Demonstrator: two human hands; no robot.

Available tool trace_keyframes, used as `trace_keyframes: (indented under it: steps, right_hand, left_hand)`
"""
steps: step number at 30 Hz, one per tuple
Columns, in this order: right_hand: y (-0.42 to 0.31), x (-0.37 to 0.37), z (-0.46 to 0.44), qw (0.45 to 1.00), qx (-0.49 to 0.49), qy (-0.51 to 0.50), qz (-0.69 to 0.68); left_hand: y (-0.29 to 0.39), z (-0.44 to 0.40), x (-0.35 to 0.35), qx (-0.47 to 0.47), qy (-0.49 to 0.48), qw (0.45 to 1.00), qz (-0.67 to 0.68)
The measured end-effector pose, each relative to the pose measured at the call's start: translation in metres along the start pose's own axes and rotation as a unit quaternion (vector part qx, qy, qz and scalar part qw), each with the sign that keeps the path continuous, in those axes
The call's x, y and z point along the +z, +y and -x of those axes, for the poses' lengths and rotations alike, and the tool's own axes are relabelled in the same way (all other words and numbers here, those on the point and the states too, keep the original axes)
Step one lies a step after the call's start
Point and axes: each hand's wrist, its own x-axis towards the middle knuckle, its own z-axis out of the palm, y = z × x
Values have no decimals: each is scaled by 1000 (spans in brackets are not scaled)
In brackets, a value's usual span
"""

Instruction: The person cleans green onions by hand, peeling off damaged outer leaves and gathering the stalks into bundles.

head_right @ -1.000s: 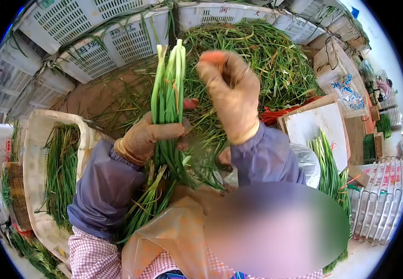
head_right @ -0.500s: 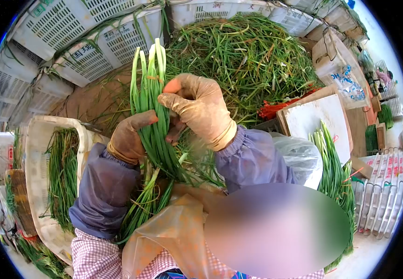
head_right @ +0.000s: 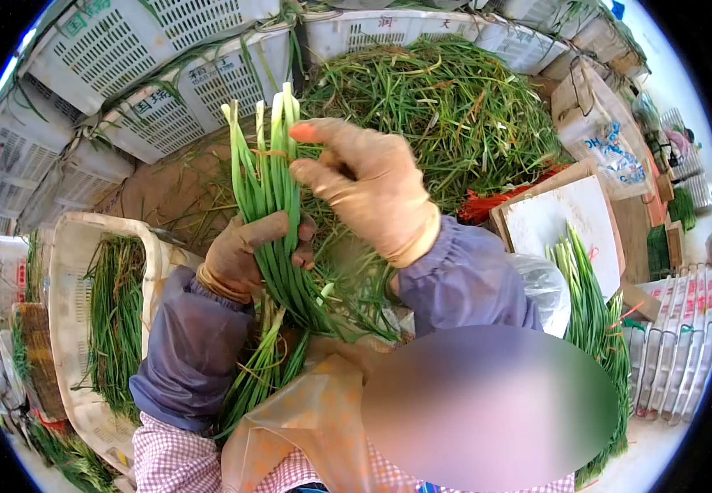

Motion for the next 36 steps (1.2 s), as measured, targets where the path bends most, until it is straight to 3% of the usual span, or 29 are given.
trace_keyframes:
  steps: [3,7,9,11,13,14,17,19,21,22,23,25,26,27,29,31,32,33,36]
  right_hand:
    - [4,13,-3,996,-19,-17,90]
    - [11,12,-10,998,-18,-37,40]
    - [9,7,-14,990,-26,-64,123]
    - [10,2,-13,992,-26,-82,93]
    - [-5,-5,-5,962,156,-173,-141]
    - [-9,-12,0,946,169,-208,-180]
    - [-4,-33,17,897,146,-278,-310]
    - [-9,-37,22,923,15,-209,-324]
    - [-15,-32,11,973,13,-108,-204]
    - [-14,-24,6,994,23,-75,-80]
    - [-7,-12,4,998,-18,-55,-6]
    - [-6,8,-2,980,-123,-51,149]
    - [10,17,-7,933,-216,2,287]
    - [12,21,-7,921,-163,-32,352]
    - [20,21,-9,933,-196,-17,301]
    - [6,16,-5,996,14,-60,68]
    - [8,14,-3,987,107,-67,-104]
    - [5,8,0,987,109,-66,-102]
    - [-22,-17,11,928,181,-283,-164]
  left_hand:
    - [-1,2,-3,-4,34,999,-26]
    - [-1,1,-7,5,22,998,-66]
    - [0,2,1,2,36,996,-77]
    - [-1,2,3,-1,54,995,-87]
    - [2,0,1,-2,69,996,-58]
    - [3,0,-1,0,71,996,-58]
    - [4,-1,-2,-12,94,995,-32]
    - [3,-1,0,-6,100,994,-41]
    - [0,-2,0,2,92,994,-66]
    - [-1,-3,0,11,81,992,-92]
    - [-2,-5,3,11,79,992,-94]
    - [-9,-7,9,85,93,984,-129]
    - [-13,-9,6,118,105,972,-175]
    - [-14,-8,4,118,107,972,-174]
    - [-13,-4,-2,78,71,981,-162]
    - [-5,3,3,40,66,992,-100]
    - [-2,4,5,-1,56,998,-39]
    - [-2,4,2,-2,54,998,-37]
    - [-6,0,-6,-24,31,998,-39]
